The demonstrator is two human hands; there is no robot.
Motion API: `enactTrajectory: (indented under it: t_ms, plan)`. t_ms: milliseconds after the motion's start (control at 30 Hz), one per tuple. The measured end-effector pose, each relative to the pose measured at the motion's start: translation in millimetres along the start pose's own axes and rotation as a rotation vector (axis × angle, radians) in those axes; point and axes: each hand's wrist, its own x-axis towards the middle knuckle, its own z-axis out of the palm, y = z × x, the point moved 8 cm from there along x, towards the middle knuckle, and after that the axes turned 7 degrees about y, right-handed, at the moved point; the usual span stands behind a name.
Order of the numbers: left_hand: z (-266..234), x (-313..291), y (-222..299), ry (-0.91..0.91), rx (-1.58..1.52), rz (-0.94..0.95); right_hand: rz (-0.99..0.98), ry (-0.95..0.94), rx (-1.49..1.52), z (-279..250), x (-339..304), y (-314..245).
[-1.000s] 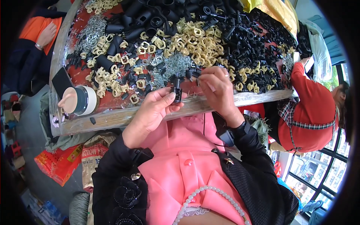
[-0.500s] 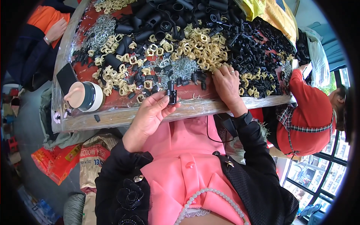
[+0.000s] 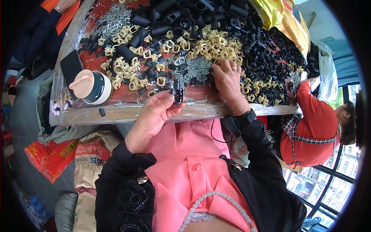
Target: The person picks up a black plastic component and a small beige part, then presses the beige part into the black component. They pick up a small metal spring and insert it into the assembly before setting the completed piece back onto the table.
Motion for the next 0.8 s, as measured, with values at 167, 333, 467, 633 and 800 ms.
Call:
enactTrajectory:
  t_ms: [167, 333, 467, 633, 800]
  plan:
    - [1, -2, -1, -0.018, 0.002, 0.012, -0.01, -0.01, 0.012, 10, -2, 8]
    - [1, 0, -3, -0.024, 0.006, 0.018, -0.031, 0.019, 0.065, 5, -1, 9]
    - [3, 0, -3, -0.007, -0.005, 0.016, 0.036, 0.083, 0.225, -6, -1, 15]
    - [10, 4, -4, -0.013, 0.018, 0.016, 0.659, -0.226, 0.702, 7, -22, 33]
    - [23, 10, -12, -0.041, 0.074, 0.024, 0.747, -0.326, 1.356, 13, -37, -5]
